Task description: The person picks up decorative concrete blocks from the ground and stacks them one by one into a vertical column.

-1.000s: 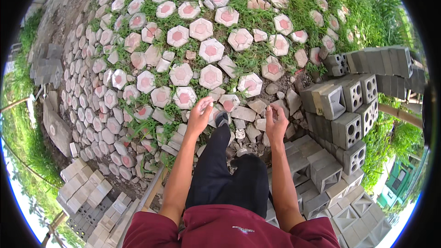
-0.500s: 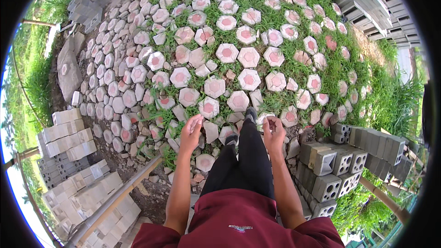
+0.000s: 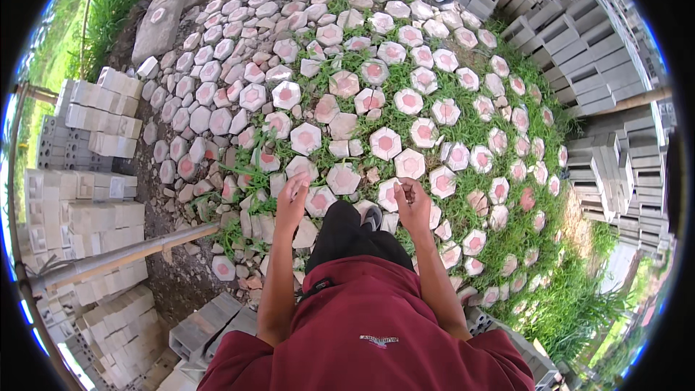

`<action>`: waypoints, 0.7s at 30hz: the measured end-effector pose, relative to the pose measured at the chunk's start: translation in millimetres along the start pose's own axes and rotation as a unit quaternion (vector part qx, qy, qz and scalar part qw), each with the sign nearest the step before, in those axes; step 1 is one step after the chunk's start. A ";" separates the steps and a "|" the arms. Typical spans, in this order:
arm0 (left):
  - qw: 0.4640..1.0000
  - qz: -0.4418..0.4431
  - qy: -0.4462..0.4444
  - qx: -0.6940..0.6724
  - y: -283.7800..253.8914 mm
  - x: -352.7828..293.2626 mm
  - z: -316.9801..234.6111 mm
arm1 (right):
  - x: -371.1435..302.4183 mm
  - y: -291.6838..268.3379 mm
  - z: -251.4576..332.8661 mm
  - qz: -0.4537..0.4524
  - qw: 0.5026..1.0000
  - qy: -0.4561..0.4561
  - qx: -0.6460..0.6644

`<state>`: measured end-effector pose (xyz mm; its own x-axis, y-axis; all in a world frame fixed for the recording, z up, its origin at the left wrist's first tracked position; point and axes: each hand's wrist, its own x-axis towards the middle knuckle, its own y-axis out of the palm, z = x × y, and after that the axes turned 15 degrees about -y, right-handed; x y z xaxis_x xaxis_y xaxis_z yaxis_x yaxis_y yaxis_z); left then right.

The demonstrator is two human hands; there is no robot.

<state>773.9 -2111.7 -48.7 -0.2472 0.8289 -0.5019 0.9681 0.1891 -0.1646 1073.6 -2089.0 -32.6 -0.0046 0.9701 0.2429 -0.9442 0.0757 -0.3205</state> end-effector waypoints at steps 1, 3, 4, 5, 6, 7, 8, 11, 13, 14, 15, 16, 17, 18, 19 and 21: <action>1.000 0.002 0.005 -0.021 1.3 1.5 -8.1 | 13.1 1.5 -3.3 -0.009 1.000 -0.019 0.009; 0.998 -0.016 0.014 -0.056 5.6 12.3 -15.7 | 43.7 4.5 -6.9 0.037 0.999 -0.031 0.010; 0.998 -0.023 0.026 -0.048 6.0 15.6 -17.4 | 57.8 9.6 -5.6 0.073 0.997 -0.029 -0.002; 0.998 -0.029 0.038 -0.039 6.4 18.8 -18.9 | 71.0 15.2 -3.8 0.108 0.994 -0.026 -0.014; 0.998 -0.034 0.018 -0.049 9.1 20.2 -25.9 | 83.2 18.6 -2.6 0.120 0.992 -0.033 -0.005; 0.998 -0.044 0.011 -0.053 9.2 25.6 -26.5 | 94.3 25.4 -3.5 0.133 0.991 -0.031 -0.002; 0.996 -0.054 0.008 -0.064 8.1 31.5 -28.2 | 105.6 33.3 -4.1 0.146 0.989 -0.028 0.000; 0.994 -0.089 -0.010 -0.061 -0.9 60.2 -37.3 | 149.1 64.9 -15.7 0.163 0.985 -0.053 0.006; 0.989 -0.124 -0.009 -0.079 -11.9 87.7 -44.4 | 185.9 92.7 -17.3 0.193 0.980 -0.050 0.011; 0.983 -0.122 -0.010 -0.133 -14.6 104.4 -49.0 | 206.6 106.3 -18.3 0.201 0.977 -0.066 0.019; 0.983 -0.128 -0.010 -0.135 -22.0 120.3 -54.2 | 228.4 122.9 -17.8 0.203 0.976 -0.069 0.026; 0.982 -0.136 0.008 -0.134 -30.2 138.3 -60.2 | 248.4 137.5 -16.4 0.221 0.972 -0.079 0.017; 0.981 -0.143 0.025 -0.132 -39.9 156.8 -66.5 | 268.0 152.2 -14.8 0.238 0.967 -0.089 0.008; 0.981 -0.153 0.012 -0.122 -47.1 174.1 -85.7 | 286.7 162.4 -14.3 0.241 0.967 -0.086 0.004; 0.979 -0.158 0.013 -0.125 -57.8 191.5 -99.0 | 309.3 178.8 -8.2 0.256 0.963 -0.083 0.010; 0.976 -0.144 0.047 -0.158 -81.3 226.5 -129.0 | 352.8 208.6 3.2 0.270 0.959 -0.089 0.018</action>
<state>644.6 -1871.4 -39.5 -0.5203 0.7590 -0.3914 0.8269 0.5622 -0.0092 873.9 -1731.7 -10.9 -0.5491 0.8107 0.2033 -0.7992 -0.4381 -0.4116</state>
